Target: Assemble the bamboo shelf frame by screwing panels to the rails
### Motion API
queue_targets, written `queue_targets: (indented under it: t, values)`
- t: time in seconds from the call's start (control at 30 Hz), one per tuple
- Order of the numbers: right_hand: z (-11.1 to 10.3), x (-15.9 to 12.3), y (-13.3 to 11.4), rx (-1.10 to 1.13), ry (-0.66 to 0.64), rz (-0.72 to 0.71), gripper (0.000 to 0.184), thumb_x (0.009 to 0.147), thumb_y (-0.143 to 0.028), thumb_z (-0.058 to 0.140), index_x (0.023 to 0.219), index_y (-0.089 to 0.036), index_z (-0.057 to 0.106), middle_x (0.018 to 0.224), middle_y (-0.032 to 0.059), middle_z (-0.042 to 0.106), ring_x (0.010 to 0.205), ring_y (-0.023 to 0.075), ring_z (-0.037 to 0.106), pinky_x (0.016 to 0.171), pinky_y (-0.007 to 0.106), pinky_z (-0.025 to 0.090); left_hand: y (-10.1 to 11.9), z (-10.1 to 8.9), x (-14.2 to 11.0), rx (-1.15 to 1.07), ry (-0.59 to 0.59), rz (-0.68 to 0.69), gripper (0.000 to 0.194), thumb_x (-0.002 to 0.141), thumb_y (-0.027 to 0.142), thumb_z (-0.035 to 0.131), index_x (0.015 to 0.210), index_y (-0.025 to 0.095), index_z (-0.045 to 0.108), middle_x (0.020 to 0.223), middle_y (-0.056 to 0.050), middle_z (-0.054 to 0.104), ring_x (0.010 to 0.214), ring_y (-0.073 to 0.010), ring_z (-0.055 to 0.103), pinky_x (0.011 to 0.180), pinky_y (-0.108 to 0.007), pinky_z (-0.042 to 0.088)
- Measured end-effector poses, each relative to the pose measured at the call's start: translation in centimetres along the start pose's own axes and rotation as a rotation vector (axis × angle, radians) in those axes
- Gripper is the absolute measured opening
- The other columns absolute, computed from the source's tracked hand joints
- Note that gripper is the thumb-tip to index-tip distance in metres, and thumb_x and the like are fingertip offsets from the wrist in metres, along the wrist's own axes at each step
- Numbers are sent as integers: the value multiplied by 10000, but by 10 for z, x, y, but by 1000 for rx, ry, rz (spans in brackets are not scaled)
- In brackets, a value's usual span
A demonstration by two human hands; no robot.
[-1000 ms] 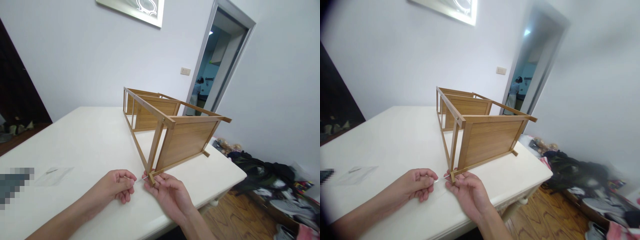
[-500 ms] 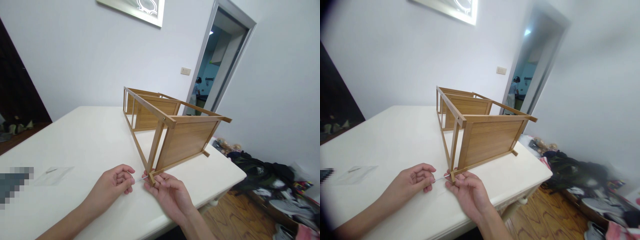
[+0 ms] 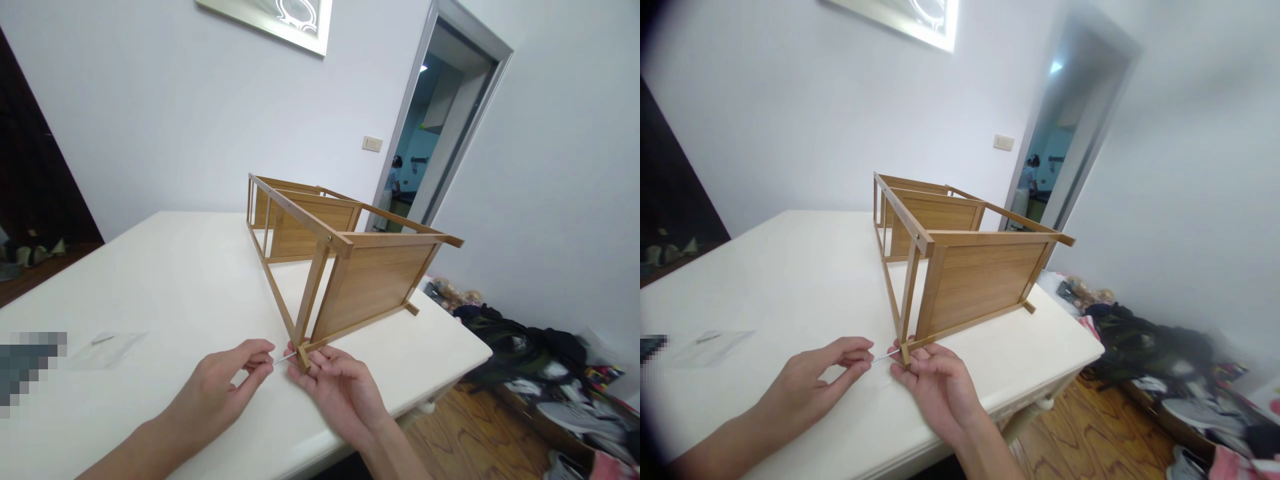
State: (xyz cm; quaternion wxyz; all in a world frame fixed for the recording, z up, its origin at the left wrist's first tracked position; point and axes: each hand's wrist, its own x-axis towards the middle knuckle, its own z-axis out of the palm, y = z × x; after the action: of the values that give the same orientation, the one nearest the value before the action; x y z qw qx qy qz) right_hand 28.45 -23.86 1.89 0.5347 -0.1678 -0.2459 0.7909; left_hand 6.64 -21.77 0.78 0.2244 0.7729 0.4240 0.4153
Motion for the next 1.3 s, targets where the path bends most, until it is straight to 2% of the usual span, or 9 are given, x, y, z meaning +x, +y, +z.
queue_targets:
  t: [0.07, 0.13, 0.3, 0.43, 0.53, 0.93, 1.03, 1.13, 1.3]
  values:
    - [0, 0, 0, 3, -1, 2, 149, 675, -35, 650, 779, -116, 718, 756, 39, 602, 1135, 271, 567, 1077, 474, 341, 5, -2, 5, -186, -87, -249, 263, 881, 429, 606, 1026, 212, 635, 859, -26, 766, 801, -173, 729, 690, -242, 579]
    - [-1, 1, 0, 10, -5, 1, 122, 673, -35, 650, 738, -123, 704, 737, 33, 589, 1130, 270, 569, 1073, 474, 345, 7, -5, 10, -369, -161, -399, 330, 875, 489, 591, 998, 186, 630, 840, -46, 757, 796, -185, 721, 727, -278, 577]
    - [-1, 1, 1, 23, -19, -2, 109, 676, -30, 636, 706, -123, 686, 721, 27, 575, 1111, 266, 579, 1076, 478, 342, -1, -3, 15, -673, -311, -557, 421, 806, 550, 662, 926, 148, 628, 789, -57, 736, 681, -172, 699, 640, -277, 553]
    - [0, 1, 2, 29, -18, -5, 133, 675, -28, 629, 744, -115, 701, 739, 35, 598, 1129, 273, 576, 1079, 480, 337, -4, -1, 10, -796, -450, -717, 494, 851, 624, 551, 809, 135, 608, 694, -76, 721, 461, -130, 623, 433, -222, 447]
    - [0, 1, 2, 23, -21, -5, 139, 673, -32, 631, 750, -120, 705, 742, 37, 611, 1130, 276, 581, 1081, 483, 334, -2, -2, 7, -833, -492, -768, 530, 856, 647, 517, 776, 132, 611, 636, -89, 710, 413, -128, 596, 388, -206, 397]
    - [-2, 0, 1, 7, -12, -7, 130, 668, -39, 644, 757, -116, 698, 797, 56, 639, 1142, 272, 577, 1067, 463, 353, -8, 1, 9, -803, -501, -696, 394, 795, 533, 676, 812, 142, 630, 695, -64, 730, 470, -124, 626, 435, -202, 422]
    - [-2, 1, 1, 1, -4, 1, 108, 660, -37, 654, 722, -123, 680, 806, 56, 642, 1148, 273, 575, 1068, 462, 354, -6, 3, 9, -658, -499, -602, 379, 783, 525, 683, 778, 151, 618, 681, -42, 712, 490, -135, 625, 470, -226, 449]
    - [0, 1, 1, -1, 11, 2, 104, 655, -41, 665, 685, -141, 663, 780, 44, 636, 1150, 269, 574, 1074, 458, 350, 3, 1, 8, -445, -461, -495, 363, 849, 519, 594, 750, 169, 606, 664, -22, 682, 542, -141, 618, 528, -243, 460]
    - [2, 1, 0, -18, 15, -8, 92, 648, -66, 684, 674, -152, 662, 784, 48, 635, 1162, 276, 561, 1082, 470, 342, 5, -3, 4, 47, -362, -139, 292, 938, 419, 480, 778, 227, 631, 655, 1, 625, 631, -158, 595, 618, -262, 410]
